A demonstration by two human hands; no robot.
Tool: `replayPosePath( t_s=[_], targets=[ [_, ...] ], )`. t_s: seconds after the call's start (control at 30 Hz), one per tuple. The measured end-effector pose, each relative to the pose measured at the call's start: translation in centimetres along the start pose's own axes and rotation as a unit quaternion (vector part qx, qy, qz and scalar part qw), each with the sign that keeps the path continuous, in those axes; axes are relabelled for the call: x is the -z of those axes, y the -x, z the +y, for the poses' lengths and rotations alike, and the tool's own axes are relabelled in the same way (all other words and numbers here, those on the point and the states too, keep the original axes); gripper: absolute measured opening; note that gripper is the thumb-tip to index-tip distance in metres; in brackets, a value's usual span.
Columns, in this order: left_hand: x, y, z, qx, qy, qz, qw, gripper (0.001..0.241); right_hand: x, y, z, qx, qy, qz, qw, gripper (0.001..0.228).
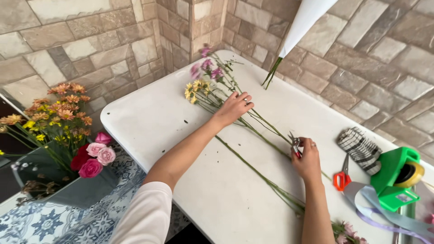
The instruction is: The person trims flower stems using shears, handling individual flowers and a bunch of pink chrysanthemums on a table.
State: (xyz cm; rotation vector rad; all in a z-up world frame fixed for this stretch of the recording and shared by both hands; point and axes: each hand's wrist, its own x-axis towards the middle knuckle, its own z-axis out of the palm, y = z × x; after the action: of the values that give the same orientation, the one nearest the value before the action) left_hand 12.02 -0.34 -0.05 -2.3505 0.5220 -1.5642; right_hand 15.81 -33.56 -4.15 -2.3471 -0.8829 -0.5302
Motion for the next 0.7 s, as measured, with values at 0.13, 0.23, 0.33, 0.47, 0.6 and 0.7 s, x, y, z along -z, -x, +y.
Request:
replayPosePath(
  t_s=[0.13, 0.23, 0.33, 0.47, 0.6, 0.7],
  targets=[
    [0.4, 3.7, 0.5, -0.009, 0.005, -0.063, 0.998, 0.016, -1.5, 0.6, 0.7, -0.033, 0.02, -0.001, 0.999, 0.037],
    [-1.5, 6.5, 0.5, 0.018, 0.08, -0.171, 0.982, 0.022, -2.3, 0.8, 1.1, -0.026, 0.048, -0.023, 0.998, 0.044],
    [-0.3, 6.2, 0.8, 0.097, 0.19, -0.194, 0.958, 0.025, -2.3, 0.8, 0.7, -0.052, 0.046, -0.055, 0.996, 0.044],
    [3.8, 4.3, 1.7, 0.113, 0.248, -0.256, 0.927, 0.033, -1.4, 0.5, -0.5, -0.048, -0.008, -0.084, 0.995, 0.048],
    [5.5, 3.3, 2.4, 0.096, 0.219, -0.29, 0.927, 0.044, 0.1, 0.4, -1.7, -0.067, -0.049, -0.097, 0.992, 0.048],
    [5.8, 3.8, 2.6, 0.097, 0.164, -0.244, 0.951, 0.049, 1.5, 0.0, -2.4, -0.121, -0.087, -0.136, 0.979, 0.052]
  ],
)
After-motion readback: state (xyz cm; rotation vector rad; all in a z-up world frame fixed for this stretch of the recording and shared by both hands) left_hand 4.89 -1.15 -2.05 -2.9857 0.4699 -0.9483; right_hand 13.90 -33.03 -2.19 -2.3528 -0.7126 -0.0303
